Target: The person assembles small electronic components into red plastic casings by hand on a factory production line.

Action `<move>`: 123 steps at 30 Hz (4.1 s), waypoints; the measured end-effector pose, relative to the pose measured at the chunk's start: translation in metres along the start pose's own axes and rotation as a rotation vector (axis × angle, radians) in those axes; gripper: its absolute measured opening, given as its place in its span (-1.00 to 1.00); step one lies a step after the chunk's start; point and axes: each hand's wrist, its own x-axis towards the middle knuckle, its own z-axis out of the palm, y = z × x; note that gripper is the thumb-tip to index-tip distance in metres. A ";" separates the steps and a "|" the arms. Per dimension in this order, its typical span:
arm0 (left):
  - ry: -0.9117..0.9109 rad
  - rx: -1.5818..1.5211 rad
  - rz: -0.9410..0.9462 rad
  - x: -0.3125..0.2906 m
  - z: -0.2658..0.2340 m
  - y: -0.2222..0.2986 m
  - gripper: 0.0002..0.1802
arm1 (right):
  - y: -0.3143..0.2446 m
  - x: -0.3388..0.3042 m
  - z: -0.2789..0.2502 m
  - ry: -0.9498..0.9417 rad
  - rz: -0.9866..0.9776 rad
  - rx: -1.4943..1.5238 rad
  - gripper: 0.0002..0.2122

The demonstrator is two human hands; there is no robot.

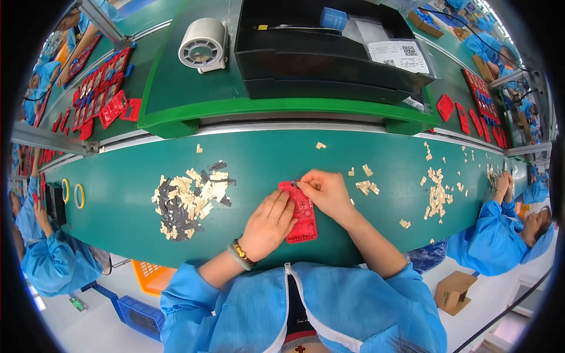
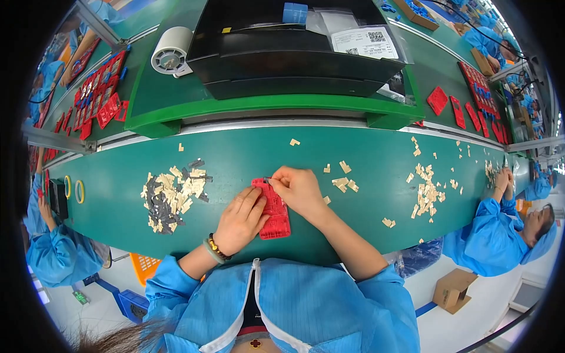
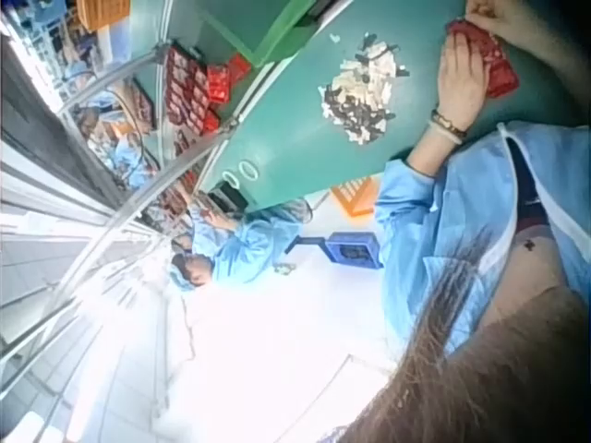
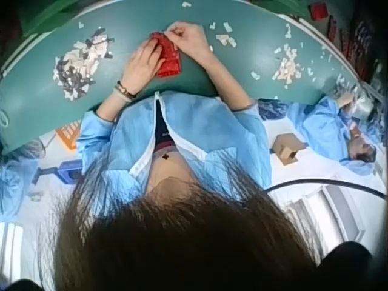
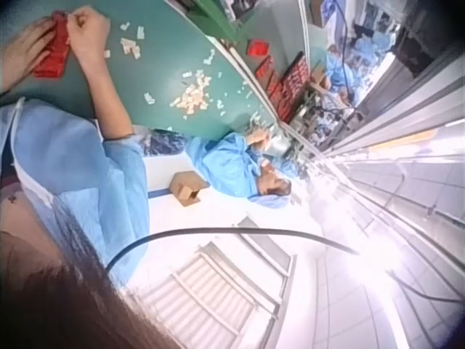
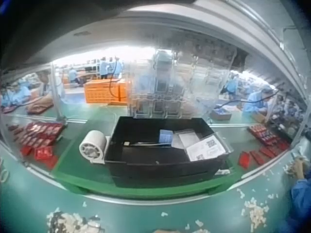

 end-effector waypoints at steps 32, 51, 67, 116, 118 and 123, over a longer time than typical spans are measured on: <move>-0.082 -0.035 0.026 0.016 -0.008 0.000 -0.58 | -0.013 0.001 -0.002 0.097 -0.244 -0.395 -0.87; -0.108 0.153 -0.010 0.042 0.007 0.013 -0.46 | 0.026 -0.049 -0.065 0.428 -0.440 -0.571 -0.78; -0.503 0.121 0.184 -0.015 -0.027 0.029 -0.26 | 0.207 0.009 -0.396 1.004 -0.333 -1.227 -0.44; -0.044 -1.501 -0.664 0.014 -0.025 -0.004 -0.87 | -0.043 -0.035 -0.007 0.174 -0.511 0.123 -0.78; 0.017 -1.377 -0.540 0.017 -0.025 -0.002 -0.88 | -0.048 -0.037 -0.010 0.164 -0.529 0.116 -0.76; 0.024 -1.010 -0.324 0.026 -0.038 -0.005 -0.91 | -0.042 -0.041 -0.007 0.100 -0.504 0.138 -0.87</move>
